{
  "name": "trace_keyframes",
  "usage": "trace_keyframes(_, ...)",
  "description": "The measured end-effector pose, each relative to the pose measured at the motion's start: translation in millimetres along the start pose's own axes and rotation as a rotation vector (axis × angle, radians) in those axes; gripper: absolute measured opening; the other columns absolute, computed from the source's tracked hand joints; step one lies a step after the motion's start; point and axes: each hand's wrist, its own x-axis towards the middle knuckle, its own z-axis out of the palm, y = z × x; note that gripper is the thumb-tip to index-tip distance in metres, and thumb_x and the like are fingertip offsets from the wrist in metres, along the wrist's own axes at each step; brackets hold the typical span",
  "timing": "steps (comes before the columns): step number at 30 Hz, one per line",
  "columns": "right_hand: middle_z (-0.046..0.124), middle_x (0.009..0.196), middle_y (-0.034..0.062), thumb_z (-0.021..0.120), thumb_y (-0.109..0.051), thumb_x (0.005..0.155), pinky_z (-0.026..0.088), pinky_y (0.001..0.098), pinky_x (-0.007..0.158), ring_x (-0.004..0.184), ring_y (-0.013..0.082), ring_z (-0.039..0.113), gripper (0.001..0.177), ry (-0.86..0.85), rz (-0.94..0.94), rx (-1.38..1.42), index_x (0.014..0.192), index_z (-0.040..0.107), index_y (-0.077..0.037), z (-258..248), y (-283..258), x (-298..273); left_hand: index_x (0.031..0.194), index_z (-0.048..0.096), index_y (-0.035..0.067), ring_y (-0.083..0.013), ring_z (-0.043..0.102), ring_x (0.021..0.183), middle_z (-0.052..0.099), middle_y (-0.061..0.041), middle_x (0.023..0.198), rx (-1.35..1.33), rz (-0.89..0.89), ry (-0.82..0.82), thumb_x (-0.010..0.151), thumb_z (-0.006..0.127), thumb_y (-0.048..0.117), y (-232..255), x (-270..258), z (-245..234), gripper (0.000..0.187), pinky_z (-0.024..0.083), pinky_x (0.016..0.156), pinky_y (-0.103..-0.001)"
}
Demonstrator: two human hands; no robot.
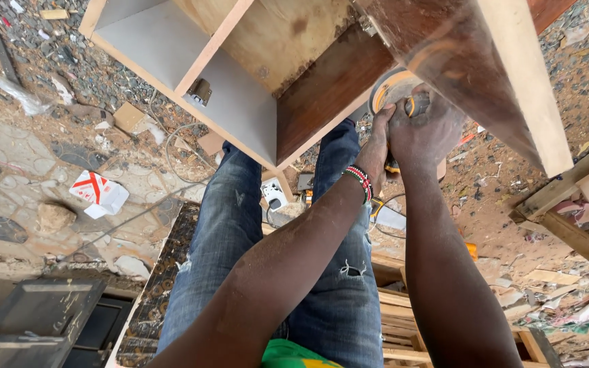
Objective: The person uses a handheld electric sander to smooth the surfaces of a wooden cabinet. They systematically sand the interior shelves, the exterior door panel, and the side edges of the cabinet frame.
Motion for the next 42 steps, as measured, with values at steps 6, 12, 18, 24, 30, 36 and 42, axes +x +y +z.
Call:
trace_keyframes(6,0.082,0.083,0.0185,0.100,-0.033,0.093,0.064,0.0672,0.068,0.086,0.0559,0.082,0.027,0.038,-0.028,-0.107,0.088,0.082,-0.012,17,37,19,0.175,0.056,0.026,-0.0385,0.064,0.115,0.073,-0.015,0.119,-0.038,-0.002,-0.021,0.091,0.062,0.108,11,1,21,0.117,0.048,0.103,-0.059)
trace_keyframes(12,0.065,0.095,0.0140,0.091,-0.023,0.093,0.060,0.0523,0.072,0.090,0.0457,0.070,0.019,0.153,-0.323,-0.063,0.095,0.077,-0.011,-4,26,43,0.184,0.039,0.041,-0.0398,0.063,0.126,0.071,-0.019,0.131,-0.120,0.079,-0.075,0.099,0.062,0.098,19,11,46,0.105,0.044,0.120,-0.065)
trace_keyframes(18,0.050,0.121,0.0174,0.093,-0.024,0.099,0.051,0.0585,0.053,0.100,0.0431,0.063,0.035,-0.042,-0.158,-0.057,0.113,0.065,-0.010,-29,2,48,0.173,0.061,0.017,-0.0315,0.063,0.159,0.066,-0.015,0.177,-0.212,0.009,-0.063,0.091,0.047,0.092,40,-24,63,0.111,0.060,0.113,-0.054)
trace_keyframes(24,0.041,0.111,-0.0033,0.090,-0.039,0.115,0.066,0.0480,0.063,0.099,0.0336,0.068,0.035,0.036,-0.218,-0.106,0.096,0.065,-0.024,-9,10,28,0.167,0.060,0.025,-0.0277,0.053,0.168,0.059,-0.005,0.181,-0.273,-0.049,-0.011,0.107,0.046,0.060,33,-38,69,0.071,0.046,0.137,-0.051)
trace_keyframes(30,0.045,0.108,0.0003,0.085,-0.029,0.113,0.067,0.0544,0.067,0.099,0.0406,0.069,0.028,0.047,-0.139,-0.063,0.096,0.065,-0.019,5,21,36,0.164,0.062,0.024,-0.0279,0.055,0.158,0.059,-0.005,0.172,-0.184,-0.063,-0.025,0.108,0.046,0.060,27,-37,66,0.068,0.049,0.132,-0.052)
trace_keyframes(36,0.047,0.115,0.0078,0.094,-0.027,0.109,0.065,0.0608,0.073,0.109,0.0431,0.066,0.030,-0.002,-0.151,-0.043,0.098,0.069,-0.014,-23,-5,47,0.162,0.063,0.023,-0.0281,0.058,0.149,0.059,-0.005,0.163,-0.131,-0.095,-0.023,0.110,0.047,0.061,11,-47,56,0.066,0.052,0.127,-0.053)
trace_keyframes(42,0.046,0.108,0.0085,0.085,-0.021,0.102,0.058,0.0573,0.070,0.102,0.0481,0.066,0.029,-0.064,-0.122,-0.057,0.098,0.058,-0.011,15,19,14,0.159,0.064,0.021,-0.0283,0.061,0.140,0.058,-0.004,0.153,-0.075,-0.081,-0.047,0.111,0.048,0.061,26,-15,12,0.064,0.054,0.122,-0.054)
